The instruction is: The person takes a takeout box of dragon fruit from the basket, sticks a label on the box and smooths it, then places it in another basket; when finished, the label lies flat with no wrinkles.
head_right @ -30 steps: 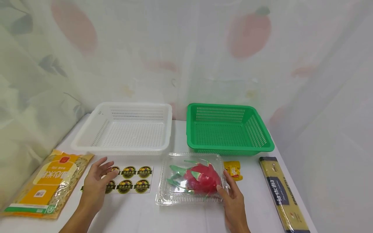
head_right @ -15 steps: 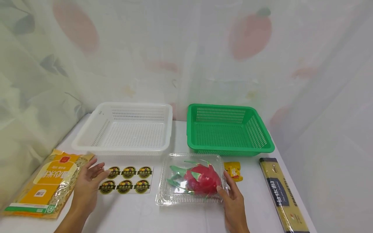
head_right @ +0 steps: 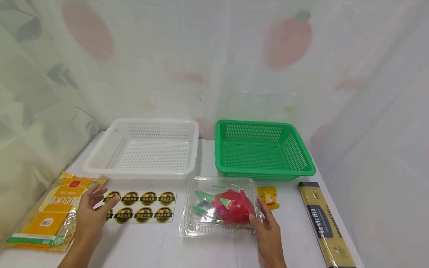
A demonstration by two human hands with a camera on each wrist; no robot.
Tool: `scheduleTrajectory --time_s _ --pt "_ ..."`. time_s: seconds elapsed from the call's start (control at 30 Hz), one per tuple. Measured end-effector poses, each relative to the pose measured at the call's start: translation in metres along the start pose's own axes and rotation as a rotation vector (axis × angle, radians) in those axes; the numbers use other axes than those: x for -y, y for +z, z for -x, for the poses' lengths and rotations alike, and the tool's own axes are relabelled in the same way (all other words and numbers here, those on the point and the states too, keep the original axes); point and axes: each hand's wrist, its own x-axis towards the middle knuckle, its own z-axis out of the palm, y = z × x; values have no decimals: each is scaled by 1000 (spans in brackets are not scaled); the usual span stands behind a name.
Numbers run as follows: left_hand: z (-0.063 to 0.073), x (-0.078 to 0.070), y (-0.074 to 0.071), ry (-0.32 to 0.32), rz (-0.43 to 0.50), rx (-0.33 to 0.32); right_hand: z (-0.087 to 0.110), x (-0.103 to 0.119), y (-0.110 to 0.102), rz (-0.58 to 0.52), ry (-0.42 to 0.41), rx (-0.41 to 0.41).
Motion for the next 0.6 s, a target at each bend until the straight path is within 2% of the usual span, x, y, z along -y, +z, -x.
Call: scheduleTrajectory --time_s 0.13,0.3,0.6 --pt "-4 9 -5 34 -17 -16 -1 1 0 11 -3 -7" --pt "-6 14 -8 36 -37 -38 -1 0 0 15 -2 -9" --pt "-10 25 -12 -42 -65 -48 -1 0 0 18 2 -14"
